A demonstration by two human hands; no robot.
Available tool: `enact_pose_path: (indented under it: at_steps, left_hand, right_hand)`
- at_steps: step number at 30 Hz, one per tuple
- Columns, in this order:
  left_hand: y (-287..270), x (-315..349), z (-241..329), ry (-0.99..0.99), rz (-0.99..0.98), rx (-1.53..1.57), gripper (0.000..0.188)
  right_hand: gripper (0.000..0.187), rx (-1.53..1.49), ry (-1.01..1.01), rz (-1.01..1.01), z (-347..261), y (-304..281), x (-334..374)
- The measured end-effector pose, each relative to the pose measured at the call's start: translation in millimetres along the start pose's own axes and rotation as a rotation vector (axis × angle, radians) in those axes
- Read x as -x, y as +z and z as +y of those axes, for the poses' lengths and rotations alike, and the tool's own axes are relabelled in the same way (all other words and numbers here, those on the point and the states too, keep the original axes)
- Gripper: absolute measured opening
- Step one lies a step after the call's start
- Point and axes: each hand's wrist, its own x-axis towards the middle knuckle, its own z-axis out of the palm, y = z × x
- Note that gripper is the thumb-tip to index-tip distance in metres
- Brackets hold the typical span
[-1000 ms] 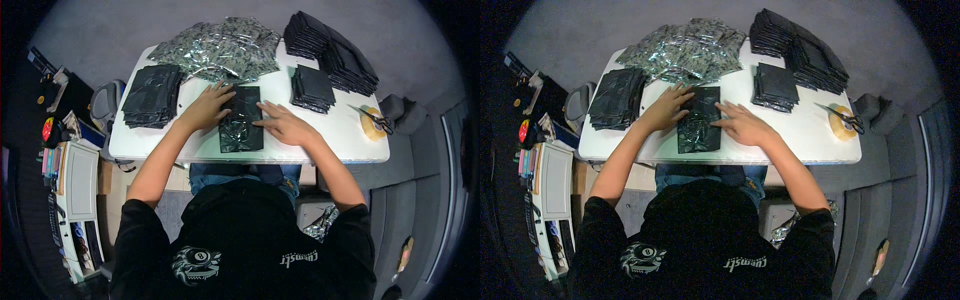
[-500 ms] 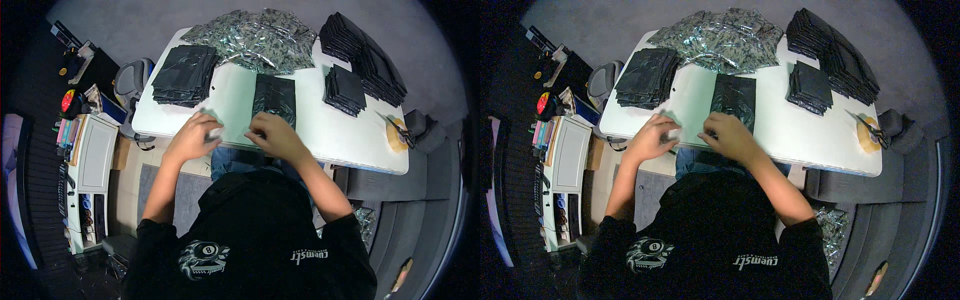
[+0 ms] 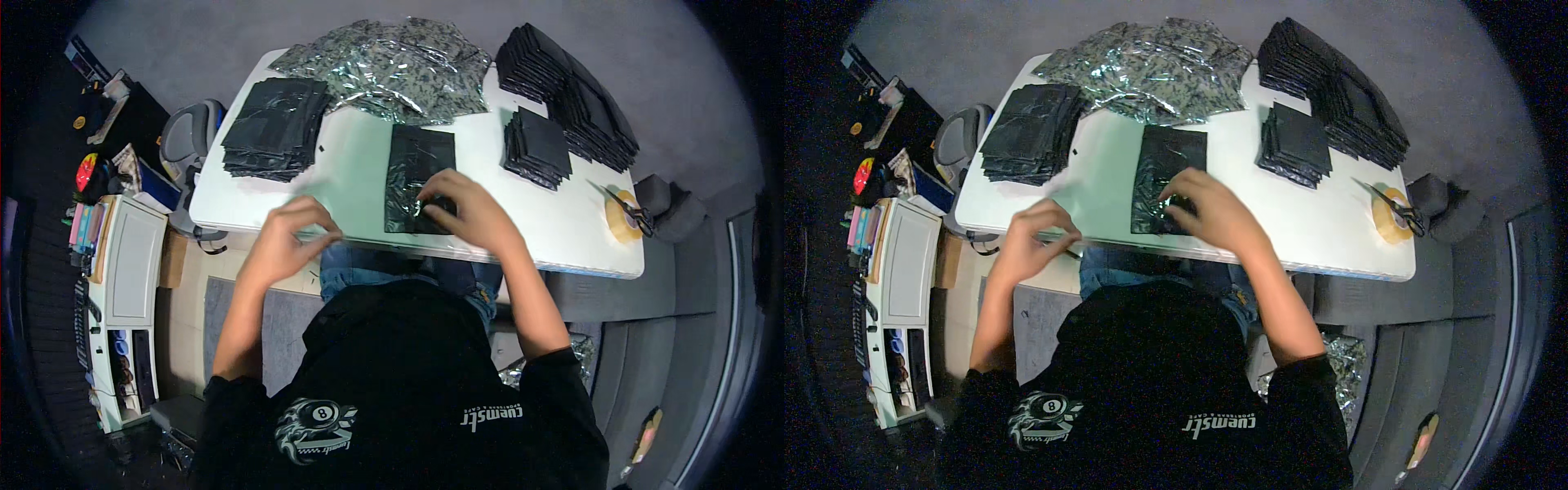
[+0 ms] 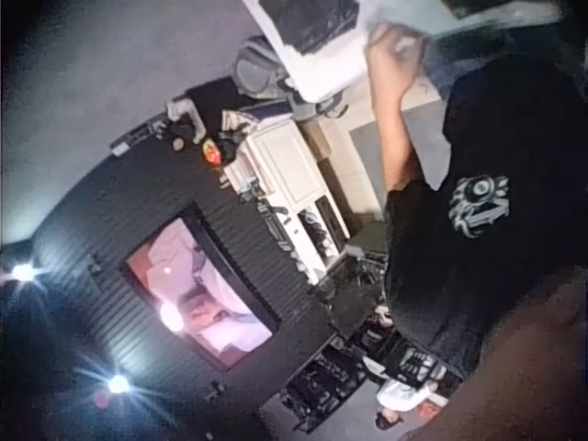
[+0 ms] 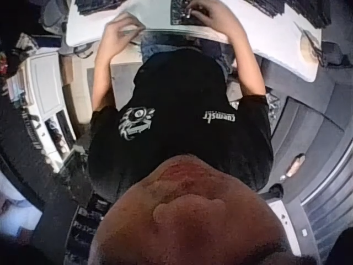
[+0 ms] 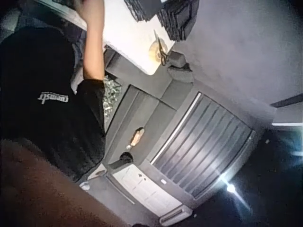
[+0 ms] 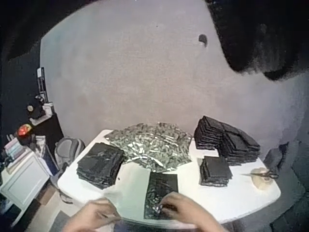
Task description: The recorder is packaging circuit boards into anti-static bags and then into larger black bags.
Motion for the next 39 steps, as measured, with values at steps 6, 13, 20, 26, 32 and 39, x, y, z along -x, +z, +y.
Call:
enact_pose_path:
  at_steps: [6,13,20,26,32,39]
  left_hand:
    - [50,-36,-7,-0.086,-0.103,0.085,0.065]
    - [89,-60,-29,0.059,-0.161,0.000,0.094]
    - [86,-66,-36,0.075,-0.193,-0.059,0.093]
    - [84,-71,-43,0.107,-0.213,-0.120,0.090]
    - [86,-72,-50,0.139,-0.209,-0.110,0.090]
    - [89,-63,-49,0.049,-0.202,0.068,0.092]
  right_hand:
    - [0.027,0.100,0.070,-0.069,24,-36,19]
    - [0.022,0.289,-0.240,-0.043,63,-33,35]
    - [0.018,0.352,-0.333,-0.058,66,-23,33]
    - [0.040,0.321,-0.273,-0.140,74,-19,29]
    - [0.063,0.257,-0.111,-0.061,100,-21,-14]
    - [0.048,0.313,-0.108,-0.036,106,-2,-97]
